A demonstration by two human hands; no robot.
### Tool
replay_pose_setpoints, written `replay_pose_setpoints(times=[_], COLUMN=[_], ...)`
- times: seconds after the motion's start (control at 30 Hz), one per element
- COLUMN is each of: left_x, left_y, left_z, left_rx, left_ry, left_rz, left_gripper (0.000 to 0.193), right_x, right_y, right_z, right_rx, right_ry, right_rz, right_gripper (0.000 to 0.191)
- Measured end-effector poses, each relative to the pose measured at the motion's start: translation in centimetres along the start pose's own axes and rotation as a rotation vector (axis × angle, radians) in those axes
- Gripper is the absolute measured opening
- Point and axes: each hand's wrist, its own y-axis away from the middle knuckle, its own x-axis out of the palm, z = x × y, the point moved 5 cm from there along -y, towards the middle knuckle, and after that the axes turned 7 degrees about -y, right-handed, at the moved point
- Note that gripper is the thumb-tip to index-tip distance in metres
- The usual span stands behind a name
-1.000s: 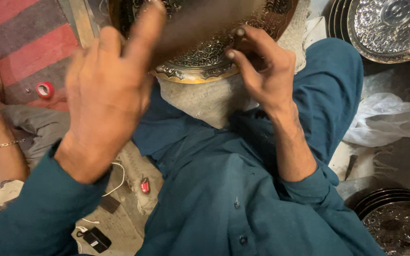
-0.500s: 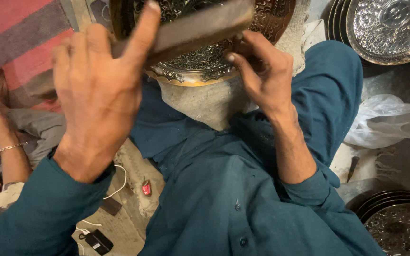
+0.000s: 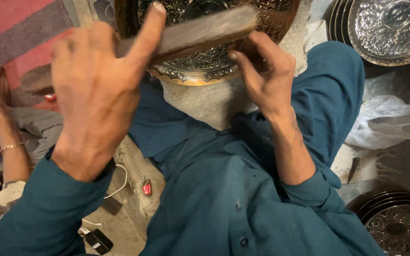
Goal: The person sits cross-legged on the floor with an ornate brass tray on a cloth pad on their lap. They hold a punch against the tray's embossed surface and repeatedly strike it with a wooden mallet, repositioning the punch to work different areas of the decorative pattern, occasionally pausing to reposition the tray.
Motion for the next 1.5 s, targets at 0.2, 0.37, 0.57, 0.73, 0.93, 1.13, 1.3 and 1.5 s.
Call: replay_pose_setpoints(times=[0.2,0.37,0.57,0.73,0.93,1.13,1.3,1.5], left_x=[-0.1,-0.4,1.5,1.1,0.5,0.6,0.3,0.1], left_y=[-0.1,0.2,0.9,1.2,0.6,0.1,0.0,-0.5], left_z=[-0.2,-0.1,-0.1,0.2,-0.3,-0.3,-0.6,-0.6], left_rx=[-0.026,-0.121,-0.130,-0.094,-0.091,-0.062,-0.007,-0.025], left_ry=[-0.105,0.413,0.309,0.159,0.482,0.370,0.112,0.172], left_rz=[0.044,0.099,0.154,0.049,0.038,0.070,0.021,0.036], left_gripper=[0.070,0.077,0.080,0.081,0.083,0.078,0.074,0.074], right_x=[-0.3,-0.7,-0.9,-1.0,-1.0,-1.0,-1.0,-1.0], right_y=[0.1,0.2,0.0,0.0,0.1,0.0,0.0,-0.1], right_z=[-0.6,-0.6,0.1,-0.3,-0.6,-0.6,-0.8,-0.8], right_rx=[0.030,0.058,-0.049,-0.037,-0.030,-0.059,-0.043,-0.032], right_ry=[-0.074,-0.094,0.102,0.118,0.095,0.103,0.085,0.067], right_rz=[-0.041,0.000,0.048,0.022,0.019,0.004,-0.001,0.005], right_gripper=[0.029,0.032,0.036,0.037,0.036,0.036,0.035,0.035])
